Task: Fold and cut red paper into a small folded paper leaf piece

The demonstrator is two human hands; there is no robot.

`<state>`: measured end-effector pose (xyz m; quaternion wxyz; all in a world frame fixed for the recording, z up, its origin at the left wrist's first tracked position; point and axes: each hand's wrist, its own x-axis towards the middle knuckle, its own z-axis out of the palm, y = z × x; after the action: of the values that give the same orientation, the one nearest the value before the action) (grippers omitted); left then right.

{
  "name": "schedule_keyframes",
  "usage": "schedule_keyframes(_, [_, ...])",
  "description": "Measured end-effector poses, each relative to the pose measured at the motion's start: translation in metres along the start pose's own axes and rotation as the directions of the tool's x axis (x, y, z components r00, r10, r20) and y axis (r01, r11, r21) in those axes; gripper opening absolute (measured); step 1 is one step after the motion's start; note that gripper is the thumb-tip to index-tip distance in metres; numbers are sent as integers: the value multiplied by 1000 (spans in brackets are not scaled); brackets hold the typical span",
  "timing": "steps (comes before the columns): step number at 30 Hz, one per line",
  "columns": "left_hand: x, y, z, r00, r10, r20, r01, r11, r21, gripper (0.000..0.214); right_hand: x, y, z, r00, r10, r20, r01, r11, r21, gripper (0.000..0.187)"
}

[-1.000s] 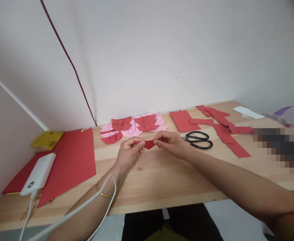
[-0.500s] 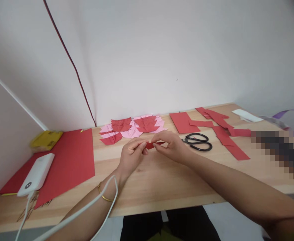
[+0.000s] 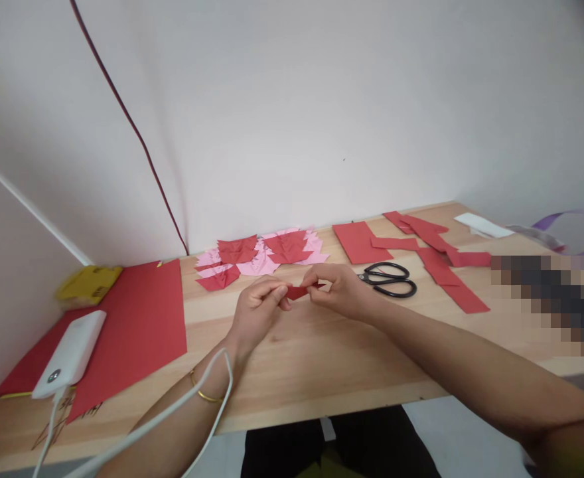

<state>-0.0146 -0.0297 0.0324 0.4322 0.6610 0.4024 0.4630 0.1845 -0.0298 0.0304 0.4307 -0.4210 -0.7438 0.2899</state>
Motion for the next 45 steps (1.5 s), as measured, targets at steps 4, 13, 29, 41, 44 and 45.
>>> schedule_keyframes(4, [6, -3, -14, 991, -95, -98, 90, 994, -54, 23, 4, 13, -14, 992, 119, -35, -120, 992, -32, 12])
schedule_keyframes(13, [7, -10, -11, 984, -159, -81, 147, 979, -142, 26, 7, 11, -19, 994, 111, 7, -111, 994, -1, 26])
schedule_keyframes(29, [-1, -11, 8, 978, 205, -25, -189, 935, 300, 29, 2, 13, -2, 957, -279, 81, 285, 851, -440, 13])
schedule_keyframes(41, [5, -21, -2, 925, 360, 121, -361, 732, 579, 16, 1, 10, -3, 924, -360, 132, 379, 808, -451, 14])
schedule_keyframes(44, [9, -23, -11, 947, 308, 91, -297, 732, 613, 15, 2, 12, -8, 943, -309, 124, 332, 843, -425, 13])
schedule_keyframes(45, [10, -23, -14, 955, 283, 87, -274, 734, 621, 14, 2, 13, -10, 952, -281, 123, 307, 859, -410, 13])
